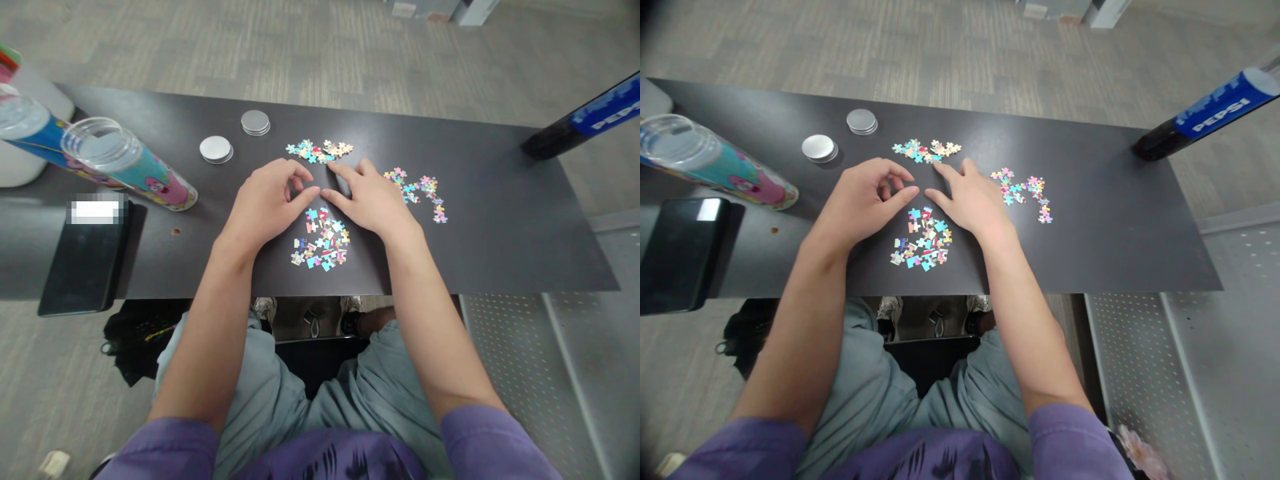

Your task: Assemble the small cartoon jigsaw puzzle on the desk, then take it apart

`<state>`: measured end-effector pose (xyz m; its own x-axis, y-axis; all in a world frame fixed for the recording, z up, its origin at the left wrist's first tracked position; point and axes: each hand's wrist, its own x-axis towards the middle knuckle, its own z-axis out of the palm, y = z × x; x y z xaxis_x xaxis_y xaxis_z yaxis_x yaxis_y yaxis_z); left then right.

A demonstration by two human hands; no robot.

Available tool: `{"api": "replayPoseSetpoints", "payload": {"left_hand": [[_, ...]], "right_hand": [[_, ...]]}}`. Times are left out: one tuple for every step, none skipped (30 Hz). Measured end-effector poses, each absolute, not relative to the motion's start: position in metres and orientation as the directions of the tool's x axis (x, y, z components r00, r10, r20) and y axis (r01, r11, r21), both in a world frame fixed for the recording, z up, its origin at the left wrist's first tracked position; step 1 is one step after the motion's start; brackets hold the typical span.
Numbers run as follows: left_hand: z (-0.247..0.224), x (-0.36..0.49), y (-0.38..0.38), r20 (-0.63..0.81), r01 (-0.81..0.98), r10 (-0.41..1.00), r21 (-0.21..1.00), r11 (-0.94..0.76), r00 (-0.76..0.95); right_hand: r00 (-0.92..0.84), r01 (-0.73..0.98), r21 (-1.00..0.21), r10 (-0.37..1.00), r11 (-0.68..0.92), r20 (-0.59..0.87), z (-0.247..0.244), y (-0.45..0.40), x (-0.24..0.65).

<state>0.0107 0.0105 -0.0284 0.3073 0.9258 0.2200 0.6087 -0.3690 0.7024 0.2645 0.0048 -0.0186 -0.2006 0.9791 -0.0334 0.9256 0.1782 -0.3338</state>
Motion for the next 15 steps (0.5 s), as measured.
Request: {"api": "replayPoseSetpoints", "payload": {"left_hand": [[-0.03,0.011,0.011,0.241,0.6,0.92,0.701,-0.386,0.309],[-0.031,0.011,0.011,0.263,0.588,0.913,0.701,-0.402,0.311],[-0.032,0.011,0.012,0.283,0.575,0.906,0.702,-0.419,0.314],[-0.033,0.011,0.012,0.303,0.562,0.899,0.704,-0.434,0.316],[-0.034,0.011,0.013,0.319,0.551,0.893,0.704,-0.447,0.317],[-0.034,0.011,0.013,0.33,0.545,0.889,0.703,-0.456,0.317],[-0.034,0.01,0.013,0.335,0.545,0.887,0.7,-0.46,0.319],[-0.033,0.01,0.013,0.336,0.551,0.886,0.694,-0.463,0.321],[-0.032,0.011,0.013,0.334,0.561,0.885,0.685,-0.464,0.324],[-0.031,0.011,0.013,0.328,0.574,0.885,0.675,-0.463,0.329],[-0.031,0.011,0.012,0.319,0.587,0.886,0.665,-0.462,0.336],[-0.03,0.011,0.012,0.306,0.601,0.888,0.655,-0.458,0.344],[-0.03,0.012,0.012,0.287,0.617,0.891,0.644,-0.452,0.353],[-0.03,0.012,0.011,0.266,0.635,0.893,0.632,-0.445,0.363],[-0.03,0.013,0.011,0.243,0.654,0.895,0.616,-0.44,0.373]], "right_hand": [[-0.207,0.919,-0.348,0.978,0.187,-0.022,-0.021,0.006,0.265],[-0.219,0.911,-0.36,0.976,0.2,-0.012,-0.023,0.006,0.266],[-0.238,0.902,-0.373,0.971,0.219,-0.003,-0.024,0.005,0.269],[-0.262,0.889,-0.389,0.965,0.243,0.003,-0.025,0.003,0.273],[-0.292,0.872,-0.409,0.957,0.269,0.007,-0.025,0.001,0.278],[-0.323,0.852,-0.433,0.946,0.294,0.008,-0.025,-0.002,0.282],[-0.353,0.829,-0.459,0.935,0.318,0.011,-0.024,-0.005,0.287],[-0.379,0.807,-0.483,0.925,0.339,0.016,-0.024,-0.007,0.291],[-0.397,0.789,-0.502,0.917,0.354,0.023,-0.024,-0.007,0.295],[-0.408,0.775,-0.517,0.913,0.364,0.032,-0.025,-0.007,0.297],[-0.41,0.766,-0.525,0.911,0.371,0.046,-0.026,-0.005,0.298],[-0.404,0.762,-0.53,0.913,0.373,0.062,-0.028,-0.003,0.298],[-0.392,0.762,-0.53,0.916,0.372,0.079,-0.031,0.001,0.296],[-0.375,0.766,-0.527,0.922,0.367,0.096,-0.034,0.005,0.295],[-0.357,0.773,-0.523,0.927,0.36,0.112,-0.037,0.009,0.293]]}}
